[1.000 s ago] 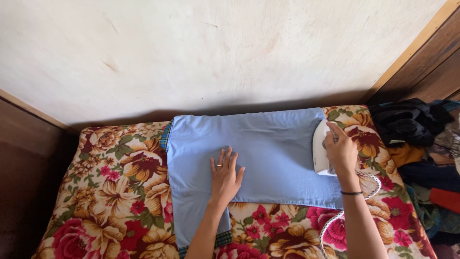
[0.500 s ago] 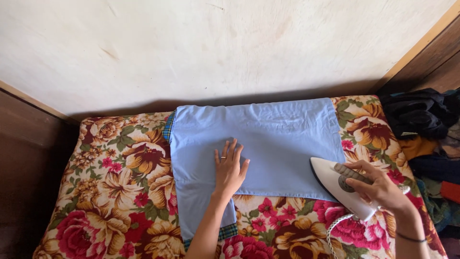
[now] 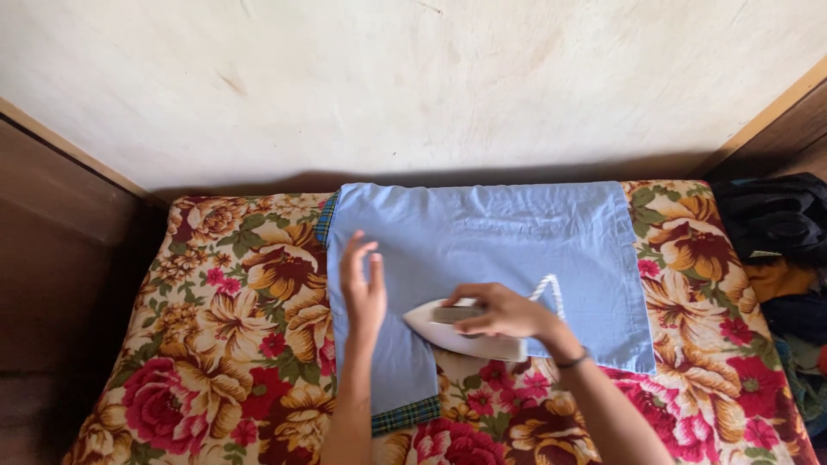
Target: The person irons a light blue shirt on a floral-patterned bed, smoothing the front, back, and sleeves with a white iron. After ironing, the person folds the shirt neatly and places it on the bed.
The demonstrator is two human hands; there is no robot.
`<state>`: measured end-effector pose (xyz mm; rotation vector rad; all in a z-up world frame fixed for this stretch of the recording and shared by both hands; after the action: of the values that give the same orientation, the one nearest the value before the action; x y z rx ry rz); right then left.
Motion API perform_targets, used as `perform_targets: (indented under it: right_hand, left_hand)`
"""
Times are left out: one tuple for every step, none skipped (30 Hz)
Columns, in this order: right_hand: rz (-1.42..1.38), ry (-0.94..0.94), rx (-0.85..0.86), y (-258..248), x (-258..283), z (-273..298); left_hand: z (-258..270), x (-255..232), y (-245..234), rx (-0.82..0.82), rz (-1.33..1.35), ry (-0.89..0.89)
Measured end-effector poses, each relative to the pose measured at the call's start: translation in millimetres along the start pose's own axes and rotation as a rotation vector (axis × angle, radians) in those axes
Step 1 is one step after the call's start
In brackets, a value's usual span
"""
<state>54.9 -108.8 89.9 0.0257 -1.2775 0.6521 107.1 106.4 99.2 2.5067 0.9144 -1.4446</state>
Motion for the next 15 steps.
perform_targets:
  right_hand:
    - [-0.002,-0.001,-0.001,12,6,-9]
    - [-0.021,-0.051,0.005,24,16,-17]
    - [-0.040,-0.100,0.010,35,26,-25]
    - [-0.040,-0.102,0.004,46,22,-37]
    - [0.025,-0.119,-0.057,51,19,-49]
    - [0.088,-0.136,-0.117,58,16,-61]
    - [0.087,-0.138,-0.120,59,16,-58]
    - [0.196,-0.136,-0.184,54,16,-56]
    - [0.304,-0.133,-0.248,50,16,-54]
    - [0.303,-0.136,-0.251,46,18,-42]
    - [0.341,-0.131,-0.308,36,19,-31]
    - [0.383,-0.124,-0.363,27,20,-18]
    - [0.385,-0.124,-0.363,20,17,-12]
    - [0.420,-0.061,-0.416,8,7,-3]
    - [0.456,0.002,-0.468,-4,-2,7]
  left_hand:
    - [-3,22,-10,0.001,-0.001,0.002]
    - [-6,42,-20,-0.020,-0.115,0.038]
    - [-9,62,-31,-0.042,-0.229,0.075]
    - [-8,72,-33,-0.040,-0.226,0.079]
    - [-7,78,-40,-0.090,-0.257,0.122]
    - [-6,84,-48,-0.140,-0.291,0.164]
    - [-3,86,-49,-0.139,-0.289,0.167]
    - [-2,92,-49,-0.126,-0.290,0.125]
    - [-2,99,-49,-0.113,-0.290,0.083]
    - [-2,95,-51,-0.113,-0.290,0.087]
    - [-1,89,-50,-0.087,-0.360,0.131]
    - [2,83,-48,-0.063,-0.429,0.171]
    - [1,83,-46,-0.064,-0.428,0.170]
    - [3,85,-43,-0.050,-0.520,0.182]
    - [6,86,-39,-0.036,-0.612,0.194]
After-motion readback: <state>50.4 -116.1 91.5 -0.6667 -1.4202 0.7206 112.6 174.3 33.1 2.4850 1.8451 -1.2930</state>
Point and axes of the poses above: each hand's wrist, its own z-axis away from the middle knuckle, its own y-axis out of the palm, x = y × z, the point moved 10 cm from there along -z, towards the middle knuckle, and after that the axes turned 12 degrees about -x, right-handed, at the moved point
